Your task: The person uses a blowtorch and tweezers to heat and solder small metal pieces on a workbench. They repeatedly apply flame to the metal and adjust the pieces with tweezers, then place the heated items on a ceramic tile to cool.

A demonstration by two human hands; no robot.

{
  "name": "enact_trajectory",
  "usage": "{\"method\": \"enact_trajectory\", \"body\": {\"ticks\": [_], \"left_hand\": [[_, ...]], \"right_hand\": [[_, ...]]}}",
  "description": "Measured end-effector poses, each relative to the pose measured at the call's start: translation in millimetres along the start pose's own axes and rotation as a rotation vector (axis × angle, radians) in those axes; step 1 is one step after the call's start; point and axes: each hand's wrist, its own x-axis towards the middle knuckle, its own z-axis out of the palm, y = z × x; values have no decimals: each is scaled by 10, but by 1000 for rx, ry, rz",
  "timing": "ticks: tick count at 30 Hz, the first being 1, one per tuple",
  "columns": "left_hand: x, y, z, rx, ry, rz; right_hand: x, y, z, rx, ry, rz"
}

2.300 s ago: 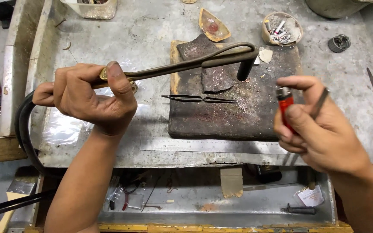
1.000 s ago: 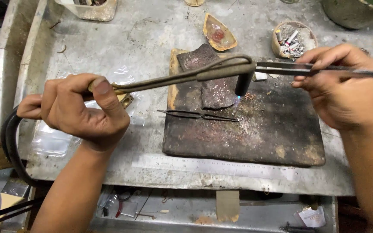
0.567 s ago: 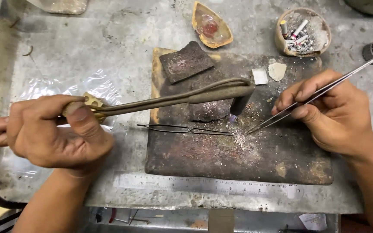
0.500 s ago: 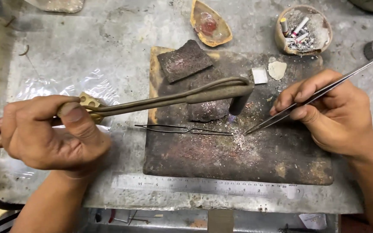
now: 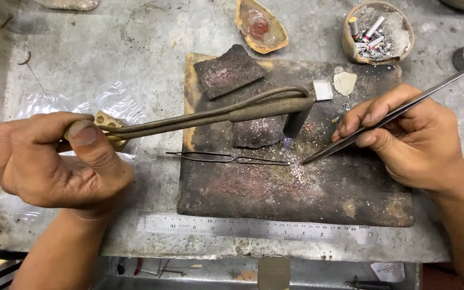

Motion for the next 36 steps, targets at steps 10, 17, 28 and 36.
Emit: {"method": "enact_trajectory", "body": {"ticks": [10,17,28,36], "left_hand": [[58,-42,-8,12,42,12],[72,-136,-34,11,78,23],[-67,-266,-148,38,-14,101],[-143,-280,-211,16,-103,102]], "right_hand": [[88,69,4,-3,52,-21],[361,65,155,-31,75,-44],[392,56,161,-101,56,-33],[370,53,173,-100,100,10]]}}
